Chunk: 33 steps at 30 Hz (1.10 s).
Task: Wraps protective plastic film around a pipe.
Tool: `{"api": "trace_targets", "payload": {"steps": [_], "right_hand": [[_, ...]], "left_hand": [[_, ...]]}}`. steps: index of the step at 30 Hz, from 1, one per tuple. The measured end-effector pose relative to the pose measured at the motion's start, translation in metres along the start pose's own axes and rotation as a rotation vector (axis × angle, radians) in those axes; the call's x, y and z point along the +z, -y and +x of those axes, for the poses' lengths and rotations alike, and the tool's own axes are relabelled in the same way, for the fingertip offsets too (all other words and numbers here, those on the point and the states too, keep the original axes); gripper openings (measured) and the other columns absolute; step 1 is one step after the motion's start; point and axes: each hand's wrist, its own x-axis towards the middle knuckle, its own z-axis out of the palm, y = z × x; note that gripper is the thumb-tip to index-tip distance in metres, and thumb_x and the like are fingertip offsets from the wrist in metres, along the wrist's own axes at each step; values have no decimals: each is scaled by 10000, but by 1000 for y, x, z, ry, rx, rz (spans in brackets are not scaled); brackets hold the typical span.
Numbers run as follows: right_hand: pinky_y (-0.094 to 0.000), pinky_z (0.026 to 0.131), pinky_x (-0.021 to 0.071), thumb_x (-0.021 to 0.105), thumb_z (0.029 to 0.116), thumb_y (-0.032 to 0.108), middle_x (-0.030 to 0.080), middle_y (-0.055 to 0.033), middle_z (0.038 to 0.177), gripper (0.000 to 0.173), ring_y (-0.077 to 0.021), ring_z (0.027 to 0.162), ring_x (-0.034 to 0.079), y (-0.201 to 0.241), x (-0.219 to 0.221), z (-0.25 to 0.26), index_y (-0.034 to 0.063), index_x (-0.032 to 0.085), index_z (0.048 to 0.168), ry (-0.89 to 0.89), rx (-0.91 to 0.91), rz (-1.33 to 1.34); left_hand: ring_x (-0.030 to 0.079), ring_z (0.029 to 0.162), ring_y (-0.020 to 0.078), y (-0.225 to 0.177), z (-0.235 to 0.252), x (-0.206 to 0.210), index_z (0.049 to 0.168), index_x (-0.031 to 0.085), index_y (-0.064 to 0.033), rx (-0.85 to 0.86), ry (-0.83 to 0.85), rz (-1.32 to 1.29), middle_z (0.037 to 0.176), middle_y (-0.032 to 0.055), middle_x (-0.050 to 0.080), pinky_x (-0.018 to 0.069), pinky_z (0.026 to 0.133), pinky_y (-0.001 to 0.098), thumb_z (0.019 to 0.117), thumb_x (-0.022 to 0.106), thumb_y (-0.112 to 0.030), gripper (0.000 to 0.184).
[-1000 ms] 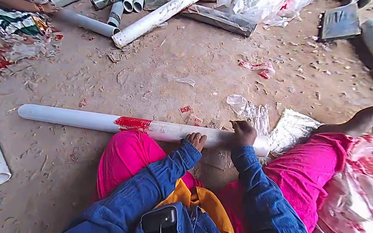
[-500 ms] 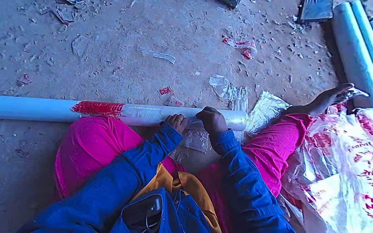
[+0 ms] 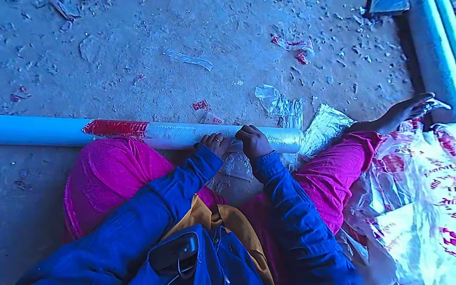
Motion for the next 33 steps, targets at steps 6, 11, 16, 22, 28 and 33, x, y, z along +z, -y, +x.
{"api": "trace_targets", "payload": {"steps": [6,11,16,22,28,33], "right_hand": [[-536,732,556,621,827,-151,722,-193,862,169,-410,857,702,-2,0,0,-30,736,848,-23,-39,-108],[-531,717,544,627,838,-129,720,-182,859,153,-400,860,700,-4,-2,0,-16,731,843,-16,-4,-158],[-536,722,537,625,834,-124,724,-184,862,142,-400,865,702,-8,-8,-1,-19,720,824,-7,1,-191],[-554,736,520,605,824,-133,725,-180,877,168,-408,889,695,-17,-19,-9,-12,721,829,5,83,-216],[-578,799,524,610,831,-134,736,-188,917,168,-416,936,697,-28,-36,-18,-19,731,849,53,163,-218],[-600,857,502,595,833,-141,743,-192,968,206,-423,1001,689,-36,-52,-24,-9,748,873,109,274,-216]], "left_hand": [[708,920,409,1,1,0,992,714,38,-3,-20,-4,975,234,699,557,771,527,875,715,2,122],[703,934,410,1,1,0,1005,722,39,-23,10,-4,987,232,701,552,785,529,867,746,-36,159],[695,983,425,-2,5,-8,1042,716,35,-61,103,-44,1041,245,701,542,840,546,885,748,-68,190],[691,985,433,-2,4,-7,1042,726,32,-61,90,-60,1039,244,700,536,845,561,899,696,0,149],[687,984,432,-1,3,-9,1056,733,14,-48,110,-71,1046,243,697,531,850,562,911,742,-80,173],[665,1041,440,-2,5,-11,1094,722,12,-82,162,-95,1128,249,674,533,895,560,898,761,-90,225]]}}
